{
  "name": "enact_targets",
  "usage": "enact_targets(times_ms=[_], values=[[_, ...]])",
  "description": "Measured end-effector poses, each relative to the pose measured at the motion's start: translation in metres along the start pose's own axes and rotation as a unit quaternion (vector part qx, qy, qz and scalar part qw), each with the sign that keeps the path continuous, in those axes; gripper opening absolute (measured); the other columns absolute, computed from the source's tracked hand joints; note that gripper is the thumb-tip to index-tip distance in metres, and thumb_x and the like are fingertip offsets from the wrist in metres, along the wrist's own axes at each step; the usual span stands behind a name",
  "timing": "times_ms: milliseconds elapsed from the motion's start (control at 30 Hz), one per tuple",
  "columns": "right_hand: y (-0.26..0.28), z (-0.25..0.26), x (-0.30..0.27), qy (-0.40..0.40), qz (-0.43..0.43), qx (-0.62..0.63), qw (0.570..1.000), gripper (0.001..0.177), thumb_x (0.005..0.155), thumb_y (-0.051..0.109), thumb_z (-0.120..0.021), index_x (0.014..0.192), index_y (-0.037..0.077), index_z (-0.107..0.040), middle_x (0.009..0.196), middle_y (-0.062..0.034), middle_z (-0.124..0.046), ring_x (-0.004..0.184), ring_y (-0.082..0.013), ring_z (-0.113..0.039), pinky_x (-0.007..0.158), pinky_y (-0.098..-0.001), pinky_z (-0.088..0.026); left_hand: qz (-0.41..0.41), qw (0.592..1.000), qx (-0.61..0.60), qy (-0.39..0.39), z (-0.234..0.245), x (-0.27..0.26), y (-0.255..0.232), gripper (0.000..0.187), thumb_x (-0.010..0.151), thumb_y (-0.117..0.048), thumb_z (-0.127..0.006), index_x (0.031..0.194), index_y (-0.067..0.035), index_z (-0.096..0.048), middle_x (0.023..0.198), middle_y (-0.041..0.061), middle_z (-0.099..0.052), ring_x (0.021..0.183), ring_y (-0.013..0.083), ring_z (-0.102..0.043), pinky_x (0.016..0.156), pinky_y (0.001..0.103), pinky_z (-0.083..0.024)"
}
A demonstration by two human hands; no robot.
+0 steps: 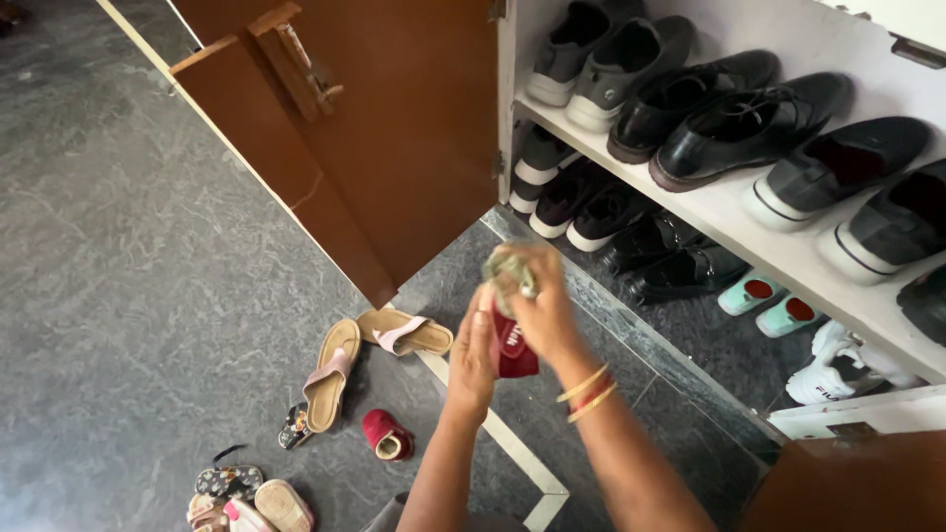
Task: The person cleans several pairs of shoes using a cloth. They wipe white sneakers, light blue slip-ons, and red slippers, handling each pair one at a time and placing them back into a shoe cabinet.
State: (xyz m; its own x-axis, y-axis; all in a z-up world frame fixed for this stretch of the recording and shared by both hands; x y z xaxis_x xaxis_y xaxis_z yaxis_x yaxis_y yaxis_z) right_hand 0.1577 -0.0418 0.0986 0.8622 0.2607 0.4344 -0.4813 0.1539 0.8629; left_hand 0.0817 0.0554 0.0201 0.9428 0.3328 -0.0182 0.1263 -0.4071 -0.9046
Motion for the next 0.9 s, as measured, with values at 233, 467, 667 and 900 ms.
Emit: enact_targets(times_ms=[233, 467, 667, 900], values=[[0.036, -0.008, -0.044, 0.067, 0.162, -0.187, 0.967, 0.034, 0.085, 0.019, -0.077, 0.119, 0.017, -0.069, 0.129, -0.0131, -0.054, 0.121, -0.0328, -0.051, 0.105, -0.0493, -0.04, -0.033, 0.999, 0.006, 0.006, 0.012, -0.002, -0.004, 0.058, 0.108, -0.036, -0.043, 0.152, 0.002, -0.043, 0.146, 0.012, -0.056, 0.131, 0.0202, -0.057, 0.109, 0.032, -0.046], [-0.044, 0.015, 0.019, 0.042, -0.13, 0.228, 0.964, 0.028, 0.096, 0.01, -0.068, 0.124, 0.008, -0.068, 0.12, -0.0108, -0.066, 0.106, -0.0191, -0.065, 0.095, -0.0316, -0.055, 0.133, 0.971, -0.198, 0.034, 0.0, -0.007, 0.009, 0.058, 0.106, -0.048, -0.037, 0.143, -0.005, -0.05, 0.131, 0.01, -0.064, 0.118, 0.0215, -0.064, 0.1, 0.041, -0.053], [-0.028, 0.003, 0.0, 0.026, -0.127, 0.304, 0.944, 0.031, 0.101, 0.009, -0.064, 0.132, 0.005, -0.064, 0.119, -0.004, -0.07, 0.108, -0.0121, -0.064, 0.097, -0.026, -0.053, 0.176, 0.974, -0.135, -0.039, 0.011, 0.006, 0.002, 0.071, 0.098, -0.062, -0.034, 0.138, -0.007, -0.055, 0.126, 0.007, -0.069, 0.111, 0.019, -0.069, 0.095, 0.04, -0.056], [-0.009, 0.004, -0.005, 0.038, -0.043, 0.167, 0.984, 0.027, 0.1, 0.009, -0.065, 0.127, 0.003, -0.066, 0.126, -0.008, -0.067, 0.117, -0.0154, -0.064, 0.102, -0.0283, -0.051, 0.089, 0.985, -0.128, -0.075, 0.02, 0.013, 0.027, 0.058, 0.105, -0.051, -0.047, 0.131, -0.002, -0.061, 0.12, 0.013, -0.069, 0.105, 0.0199, -0.067, 0.095, 0.037, -0.055]])
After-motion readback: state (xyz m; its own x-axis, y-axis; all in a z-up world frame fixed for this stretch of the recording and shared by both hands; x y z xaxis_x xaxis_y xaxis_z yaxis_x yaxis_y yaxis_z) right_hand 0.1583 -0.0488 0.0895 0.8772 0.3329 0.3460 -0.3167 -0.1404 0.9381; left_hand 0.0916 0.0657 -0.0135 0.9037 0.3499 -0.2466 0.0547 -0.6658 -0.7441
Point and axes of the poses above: each hand's wrist, its own x-axis towards the middle knuckle, its own z-axis out of the back of the hand, y = z × x, the point moved 3 cm from there along x, towards the middle knuckle
